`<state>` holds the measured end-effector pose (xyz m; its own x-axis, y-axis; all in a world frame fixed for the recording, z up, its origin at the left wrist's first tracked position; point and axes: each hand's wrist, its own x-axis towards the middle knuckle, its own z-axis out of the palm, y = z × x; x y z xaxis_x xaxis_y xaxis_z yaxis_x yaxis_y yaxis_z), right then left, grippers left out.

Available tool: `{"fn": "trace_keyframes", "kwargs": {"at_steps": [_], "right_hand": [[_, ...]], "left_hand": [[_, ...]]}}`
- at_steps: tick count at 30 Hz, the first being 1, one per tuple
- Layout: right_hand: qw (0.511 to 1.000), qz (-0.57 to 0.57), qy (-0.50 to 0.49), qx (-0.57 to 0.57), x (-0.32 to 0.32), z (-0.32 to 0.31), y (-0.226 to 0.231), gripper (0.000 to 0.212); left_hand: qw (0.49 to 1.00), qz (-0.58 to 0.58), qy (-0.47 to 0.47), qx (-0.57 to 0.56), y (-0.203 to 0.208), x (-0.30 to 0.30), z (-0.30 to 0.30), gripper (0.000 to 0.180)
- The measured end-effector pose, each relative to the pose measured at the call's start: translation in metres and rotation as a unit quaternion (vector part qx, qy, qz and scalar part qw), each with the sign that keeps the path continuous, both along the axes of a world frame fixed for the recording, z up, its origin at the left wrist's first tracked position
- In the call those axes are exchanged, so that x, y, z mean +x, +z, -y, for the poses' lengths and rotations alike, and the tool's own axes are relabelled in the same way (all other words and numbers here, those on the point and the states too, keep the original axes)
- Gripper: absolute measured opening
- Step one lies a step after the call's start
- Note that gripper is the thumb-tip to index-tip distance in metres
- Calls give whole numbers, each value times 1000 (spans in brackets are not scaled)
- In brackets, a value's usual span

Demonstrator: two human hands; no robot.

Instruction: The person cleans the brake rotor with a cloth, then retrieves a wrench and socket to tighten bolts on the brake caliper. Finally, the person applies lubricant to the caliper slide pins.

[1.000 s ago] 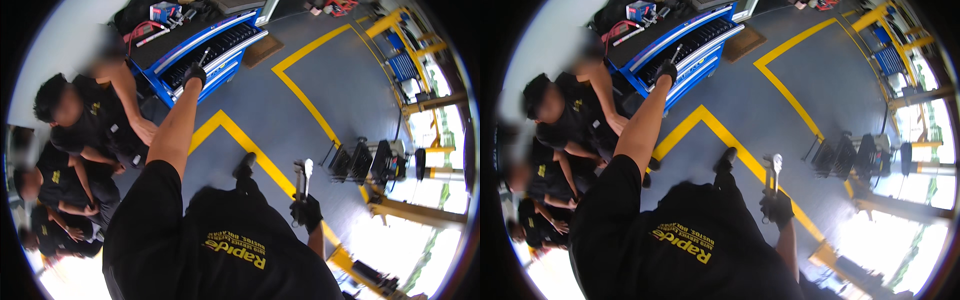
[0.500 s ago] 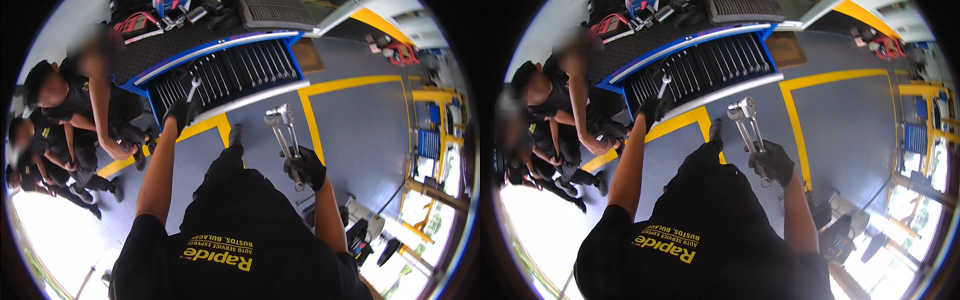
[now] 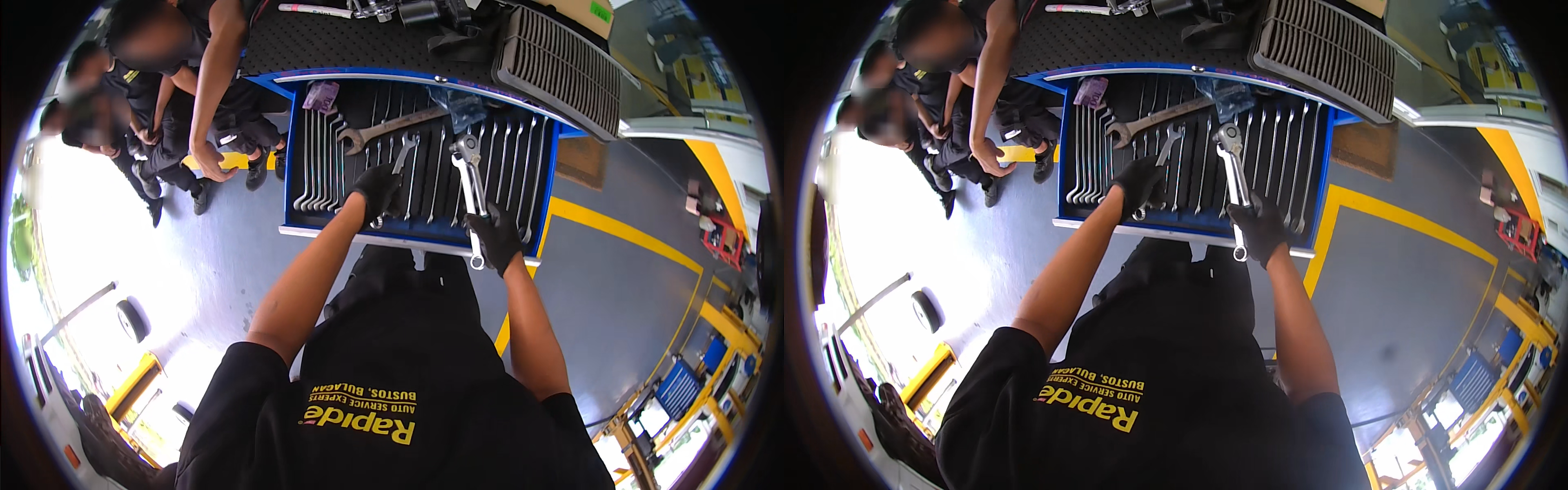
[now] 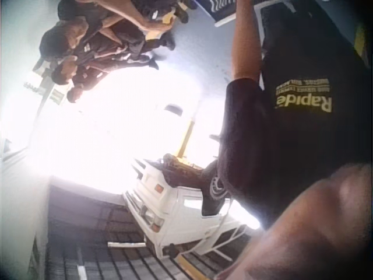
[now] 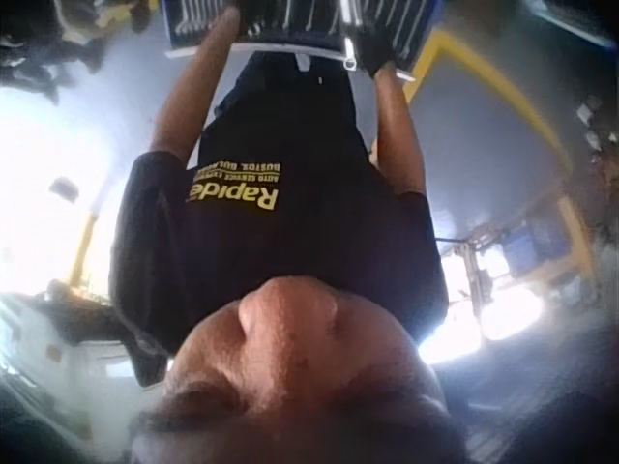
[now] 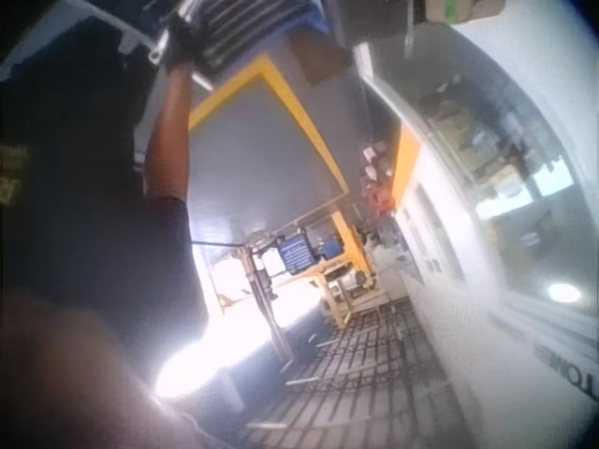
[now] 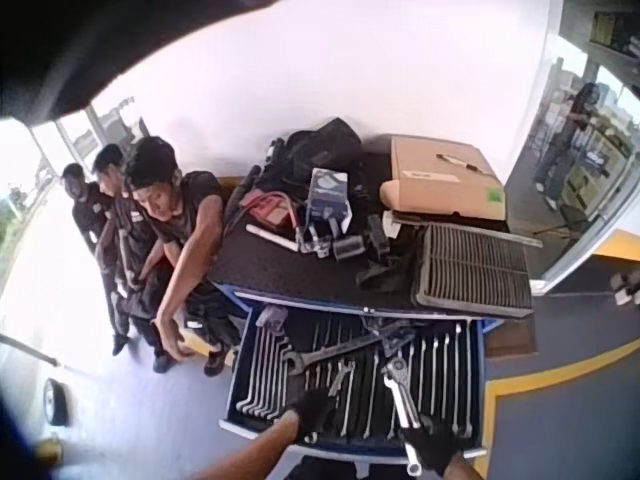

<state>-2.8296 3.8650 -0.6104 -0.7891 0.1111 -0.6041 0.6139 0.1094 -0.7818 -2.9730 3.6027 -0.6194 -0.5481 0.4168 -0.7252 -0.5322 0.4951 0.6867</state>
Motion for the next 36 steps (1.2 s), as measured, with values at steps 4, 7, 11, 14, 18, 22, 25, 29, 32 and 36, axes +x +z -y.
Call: {"fn": "trace_keyframes", "kwargs": {"at_steps": [4,7,11,14,18,22,25,29,32,36], "right_hand": [[988,18,100,114,-38,-5,8,41],[980,25,114,163,-47,-11,6,51],[955,36,160,247,-53,-10,0,54],[934,54,180,302,-65,4,18,53],[909,78,213,350,-89,18,38,50],[888,91,269,361,-109,26,31,41],[863,89,299,397,-111,39,25,38],[878,100,286,371,-110,33,28,39],[879,101,300,357,-113,33,40,39],[906,56,258,331,-98,38,6,39]], "left_hand": [[981,-178,26,76,-87,19,10,12],[991,46,125,-7,2,18,-23,12],[971,-231,-64,25,-56,38,-4,8],[845,-483,-214,-79,-69,28,-6,11],[826,-433,-268,-242,-62,20,-17,21],[919,-230,-88,-307,0,9,-45,25],[920,-186,-56,-340,20,-2,-54,31],[905,-198,-106,-361,20,-9,-53,35],[900,-172,-100,-389,15,-10,-64,37],[857,-189,-225,-423,-21,3,-94,37]]}}
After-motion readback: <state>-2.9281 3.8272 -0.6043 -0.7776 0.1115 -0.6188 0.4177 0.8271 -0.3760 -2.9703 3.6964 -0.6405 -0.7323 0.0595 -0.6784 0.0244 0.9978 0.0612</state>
